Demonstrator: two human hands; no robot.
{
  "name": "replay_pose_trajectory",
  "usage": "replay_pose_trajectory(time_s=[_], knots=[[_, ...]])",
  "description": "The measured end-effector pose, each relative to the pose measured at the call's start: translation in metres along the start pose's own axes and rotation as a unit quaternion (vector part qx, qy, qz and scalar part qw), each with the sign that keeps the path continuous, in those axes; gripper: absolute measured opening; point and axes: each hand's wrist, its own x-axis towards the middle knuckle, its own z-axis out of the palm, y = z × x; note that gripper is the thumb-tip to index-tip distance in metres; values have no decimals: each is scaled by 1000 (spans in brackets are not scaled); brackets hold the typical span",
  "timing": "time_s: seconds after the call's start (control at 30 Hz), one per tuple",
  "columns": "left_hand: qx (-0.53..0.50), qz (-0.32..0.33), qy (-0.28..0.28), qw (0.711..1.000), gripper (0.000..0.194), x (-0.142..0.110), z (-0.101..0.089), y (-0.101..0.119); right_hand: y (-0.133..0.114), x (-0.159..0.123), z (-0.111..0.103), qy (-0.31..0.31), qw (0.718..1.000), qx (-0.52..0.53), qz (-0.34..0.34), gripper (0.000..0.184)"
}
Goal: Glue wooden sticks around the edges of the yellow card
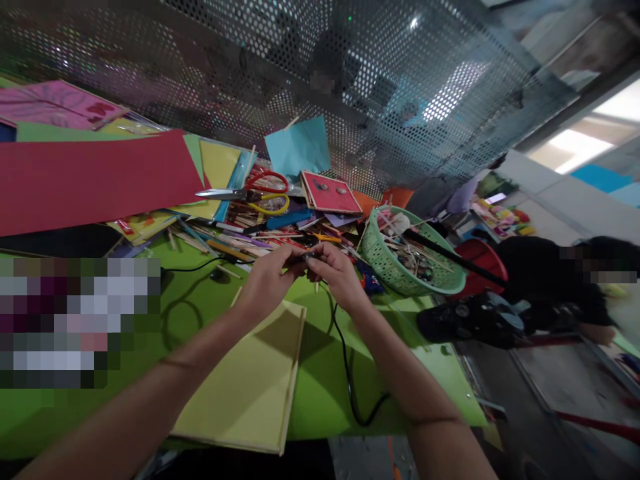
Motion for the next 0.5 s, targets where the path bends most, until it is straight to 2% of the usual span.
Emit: replay_pose_trajectory(time_s=[0.17,0.5], knots=[[2,10,-7,1000,13,-1,0,0,-2,1,0,-5,1000,16,4,37],[15,21,-2,1000,12,0,1,-2,2,3,-1,7,1000,21,5,27]])
